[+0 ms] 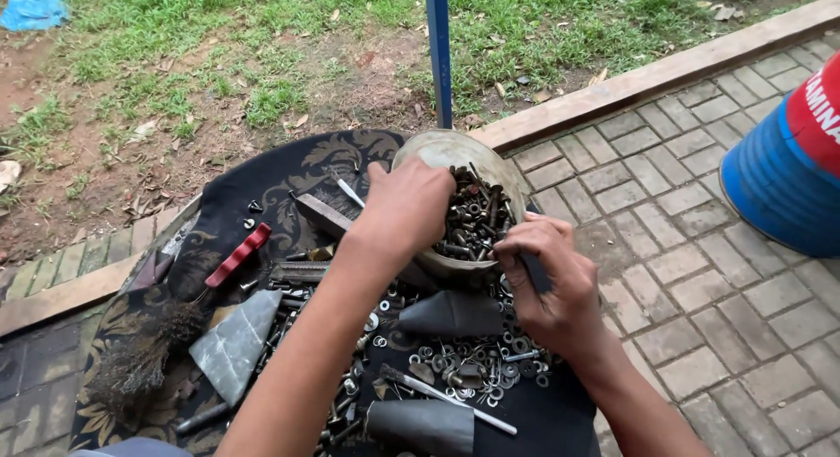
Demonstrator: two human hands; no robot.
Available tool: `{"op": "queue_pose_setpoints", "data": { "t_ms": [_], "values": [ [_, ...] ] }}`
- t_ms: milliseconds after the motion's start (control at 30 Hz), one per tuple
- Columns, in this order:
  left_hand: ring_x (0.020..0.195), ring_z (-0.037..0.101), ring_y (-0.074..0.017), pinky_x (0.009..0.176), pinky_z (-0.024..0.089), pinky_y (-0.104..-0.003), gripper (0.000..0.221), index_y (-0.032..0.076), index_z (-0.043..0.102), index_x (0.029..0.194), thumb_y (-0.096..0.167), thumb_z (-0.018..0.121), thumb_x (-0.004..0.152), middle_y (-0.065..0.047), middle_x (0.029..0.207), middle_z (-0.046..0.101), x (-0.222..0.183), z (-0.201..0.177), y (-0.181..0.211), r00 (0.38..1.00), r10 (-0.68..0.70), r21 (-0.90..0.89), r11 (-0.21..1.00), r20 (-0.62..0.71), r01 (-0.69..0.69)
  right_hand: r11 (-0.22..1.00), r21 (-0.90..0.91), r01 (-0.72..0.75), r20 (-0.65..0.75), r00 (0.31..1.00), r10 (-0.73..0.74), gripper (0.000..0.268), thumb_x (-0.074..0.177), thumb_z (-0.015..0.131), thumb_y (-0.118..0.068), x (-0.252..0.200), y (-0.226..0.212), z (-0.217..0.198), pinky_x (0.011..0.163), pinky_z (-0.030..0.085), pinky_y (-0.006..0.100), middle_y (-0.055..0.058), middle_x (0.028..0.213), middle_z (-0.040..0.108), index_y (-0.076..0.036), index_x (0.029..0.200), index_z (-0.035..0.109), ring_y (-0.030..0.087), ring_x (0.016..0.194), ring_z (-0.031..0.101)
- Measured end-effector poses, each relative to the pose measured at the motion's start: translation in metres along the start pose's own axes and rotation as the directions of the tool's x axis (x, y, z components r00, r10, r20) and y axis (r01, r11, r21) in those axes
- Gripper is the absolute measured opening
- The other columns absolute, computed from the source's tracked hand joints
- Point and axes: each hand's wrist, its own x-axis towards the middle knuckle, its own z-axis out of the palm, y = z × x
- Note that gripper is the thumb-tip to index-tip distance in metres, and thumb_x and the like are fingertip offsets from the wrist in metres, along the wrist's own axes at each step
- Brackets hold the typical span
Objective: The person is sorting and inspecting various small mechanical parts including bolts, nuts, and washers on a table.
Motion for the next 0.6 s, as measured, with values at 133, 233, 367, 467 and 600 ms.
{"op": "queue_pose_setpoints", "data": {
  "t_ms": [133,233,367,467,600],
  "values": [
    [0.101,0.066,-0.0325,0.092,0.042,-0.069,0.022,0.009,0.075,0.102,0.01,0.065,0.083,-0.012,0.093,0.07,-0.006,-0.013,-0.003,0.998,-0.036,-0.056,0.998,0.045,0.038,1.0,0.01,0.012,0.002,1.0,-0.012,0.006,0.098,0.067,-0.003,0.0,0.002,-0.001,0.102,0.049,0.044,0.005,0.083,0.074,-0.005,0.093,0.07,0.026,0.085,0.074],
    [0.104,0.068,-0.0353,0.095,0.042,-0.067,0.021,0.012,0.079,0.098,0.009,0.071,0.08,-0.013,0.094,0.073,-0.008,-0.023,-0.006,0.998,-0.046,-0.173,0.983,0.045,0.054,1.0,0.024,0.005,-0.006,1.0,-0.004,0.007,0.098,0.066,-0.004,0.001,0.001,0.0,0.101,0.049,0.046,0.005,0.083,0.074,-0.005,0.093,0.07,0.026,0.085,0.074],
    [0.099,0.068,-0.0353,0.093,0.046,-0.064,0.02,0.017,0.081,0.092,0.012,0.063,0.084,-0.011,0.087,0.073,0.002,-0.019,-0.005,0.992,-0.095,-0.248,0.962,0.08,0.112,1.0,0.019,0.008,-0.02,1.0,-0.008,0.006,0.098,0.067,-0.004,0.0,0.002,0.001,0.102,0.049,0.045,0.005,0.085,0.074,-0.005,0.093,0.07,0.027,0.086,0.075],
    [0.095,0.07,-0.036,0.092,0.045,-0.066,0.021,0.022,0.081,0.086,0.009,0.065,0.081,-0.008,0.085,0.072,0.009,-0.02,-0.006,0.99,-0.102,-0.189,0.975,0.099,0.12,1.0,0.02,0.006,-0.025,1.0,-0.006,0.006,0.098,0.067,-0.004,0.002,-0.001,0.002,0.102,0.049,0.045,0.006,0.085,0.074,-0.005,0.094,0.07,0.027,0.086,0.075],
    [0.099,0.072,-0.039,0.094,0.046,-0.064,0.02,0.027,0.081,0.084,0.011,0.069,0.079,-0.009,0.091,0.076,0.008,-0.028,-0.01,0.988,-0.061,-0.198,0.976,0.141,0.089,1.0,0.02,0.016,-0.03,0.999,-0.016,0.005,0.098,0.068,-0.003,0.001,0.002,0.002,0.101,0.05,0.046,0.006,0.085,0.074,-0.005,0.093,0.07,0.027,0.086,0.076]
  ]
}}
